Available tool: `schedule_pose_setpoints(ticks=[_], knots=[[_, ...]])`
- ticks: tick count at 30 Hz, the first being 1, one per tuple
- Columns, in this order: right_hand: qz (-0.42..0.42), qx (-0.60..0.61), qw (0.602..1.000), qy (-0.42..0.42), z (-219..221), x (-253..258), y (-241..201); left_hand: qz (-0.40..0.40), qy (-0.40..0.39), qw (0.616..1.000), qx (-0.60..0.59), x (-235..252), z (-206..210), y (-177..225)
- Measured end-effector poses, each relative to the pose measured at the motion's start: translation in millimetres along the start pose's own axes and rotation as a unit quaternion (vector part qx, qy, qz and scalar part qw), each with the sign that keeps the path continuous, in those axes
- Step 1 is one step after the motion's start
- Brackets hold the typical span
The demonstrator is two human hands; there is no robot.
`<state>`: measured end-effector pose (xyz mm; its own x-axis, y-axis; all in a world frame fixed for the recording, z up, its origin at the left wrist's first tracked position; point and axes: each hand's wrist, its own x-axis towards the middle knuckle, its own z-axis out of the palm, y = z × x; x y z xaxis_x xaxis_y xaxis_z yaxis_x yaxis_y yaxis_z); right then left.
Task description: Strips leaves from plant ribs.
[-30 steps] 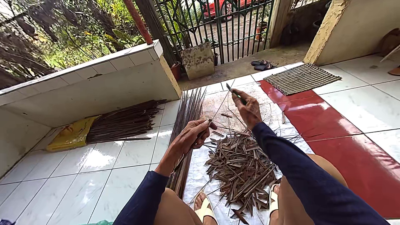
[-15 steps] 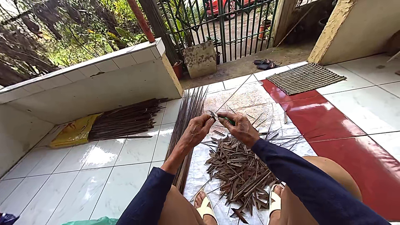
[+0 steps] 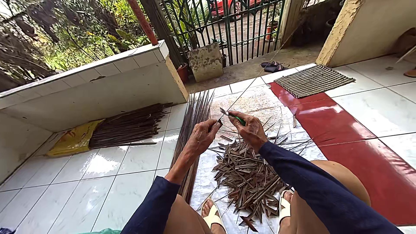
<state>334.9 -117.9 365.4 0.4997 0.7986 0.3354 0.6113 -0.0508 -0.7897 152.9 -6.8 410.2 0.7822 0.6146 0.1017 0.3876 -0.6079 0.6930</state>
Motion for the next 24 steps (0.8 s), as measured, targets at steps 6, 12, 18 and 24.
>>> schedule_pose_setpoints(ticks=[6, 12, 18, 24], knots=[[0.023, 0.024, 0.999, -0.005, 1.3, 8.9, 9.3, 0.003, -0.001, 1.0, -0.001, -0.4, -1.4, -2.5], [0.06, 0.042, 0.997, 0.02, -11.2, 28.1, 25.8, 0.004, -0.015, 1.0, -0.025, -3.7, -3.6, -2.7], [0.107, 0.067, 0.983, 0.136, -22.4, 41.9, 44.0, -0.016, -0.032, 0.998, -0.043, -5.9, -7.0, -1.2], [0.068, 0.169, 0.982, 0.046, -5.4, 22.1, 18.8, 0.016, -0.029, 0.999, -0.002, -1.4, 1.1, 0.5]])
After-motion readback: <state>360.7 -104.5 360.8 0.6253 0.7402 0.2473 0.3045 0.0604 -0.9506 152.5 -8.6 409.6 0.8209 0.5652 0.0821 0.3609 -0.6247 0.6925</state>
